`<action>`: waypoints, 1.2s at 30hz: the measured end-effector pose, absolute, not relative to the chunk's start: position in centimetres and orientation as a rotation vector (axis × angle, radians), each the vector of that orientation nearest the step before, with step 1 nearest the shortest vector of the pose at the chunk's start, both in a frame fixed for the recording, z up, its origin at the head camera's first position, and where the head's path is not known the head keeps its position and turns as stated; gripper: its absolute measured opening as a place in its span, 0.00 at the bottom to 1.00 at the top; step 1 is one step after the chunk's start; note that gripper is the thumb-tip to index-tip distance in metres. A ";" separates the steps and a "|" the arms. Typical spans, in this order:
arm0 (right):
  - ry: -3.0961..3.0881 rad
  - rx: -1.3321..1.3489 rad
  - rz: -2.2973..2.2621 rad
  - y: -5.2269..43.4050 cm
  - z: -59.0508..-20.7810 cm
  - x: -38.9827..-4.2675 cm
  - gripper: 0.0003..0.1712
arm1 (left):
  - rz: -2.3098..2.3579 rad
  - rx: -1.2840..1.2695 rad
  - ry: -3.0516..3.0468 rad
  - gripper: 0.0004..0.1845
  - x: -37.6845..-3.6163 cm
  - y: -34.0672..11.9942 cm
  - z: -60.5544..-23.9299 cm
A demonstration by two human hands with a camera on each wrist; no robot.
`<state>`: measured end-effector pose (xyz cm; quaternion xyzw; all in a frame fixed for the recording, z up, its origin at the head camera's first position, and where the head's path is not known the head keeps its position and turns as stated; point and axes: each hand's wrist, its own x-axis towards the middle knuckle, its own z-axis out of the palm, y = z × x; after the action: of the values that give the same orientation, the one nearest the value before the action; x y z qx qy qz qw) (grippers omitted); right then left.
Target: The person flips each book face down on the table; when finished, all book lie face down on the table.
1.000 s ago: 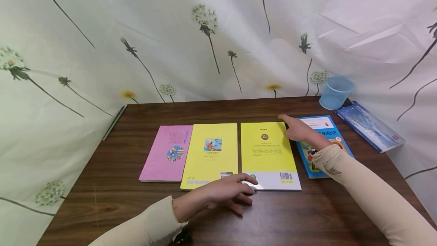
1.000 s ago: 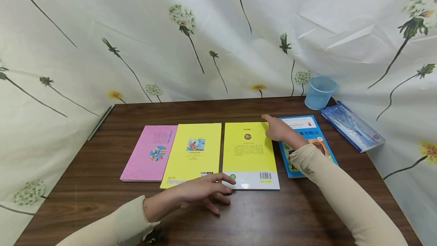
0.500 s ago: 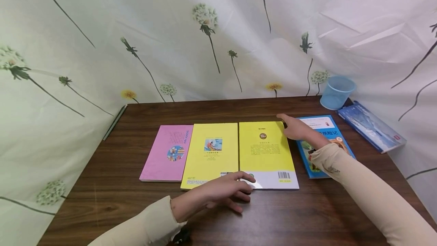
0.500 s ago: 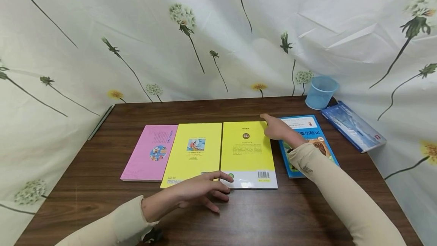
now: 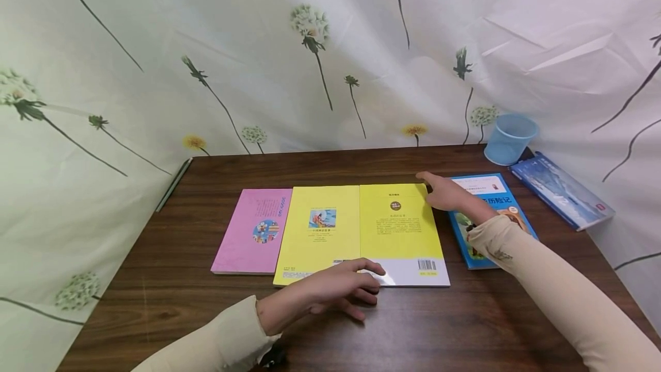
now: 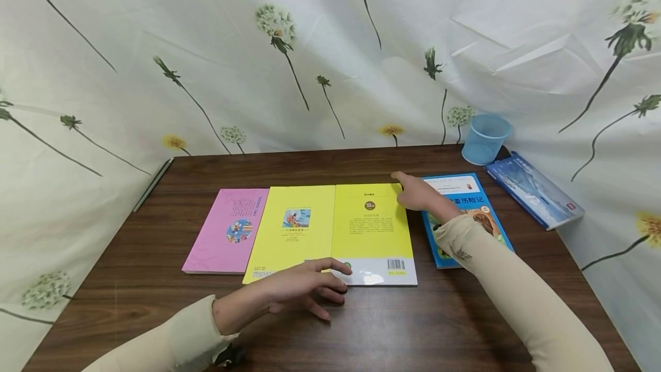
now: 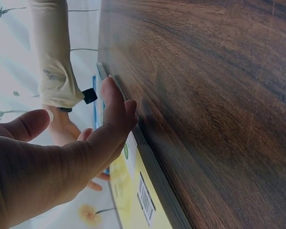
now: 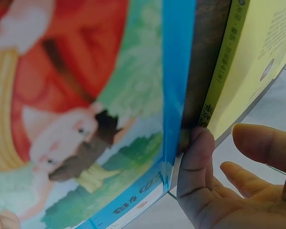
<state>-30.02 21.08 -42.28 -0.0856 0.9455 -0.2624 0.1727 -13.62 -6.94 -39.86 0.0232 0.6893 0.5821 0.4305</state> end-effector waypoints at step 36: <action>2.680 -0.282 -0.746 21.0 -42.5 -30.2 0.41 | 1.414 0.082 1.748 0.21 -14.2 -6.9 -40.0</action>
<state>-30.23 21.05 -42.51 -0.0994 0.9442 -0.2629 0.1720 -14.23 -6.92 -39.95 0.0328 0.7010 0.5670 0.4314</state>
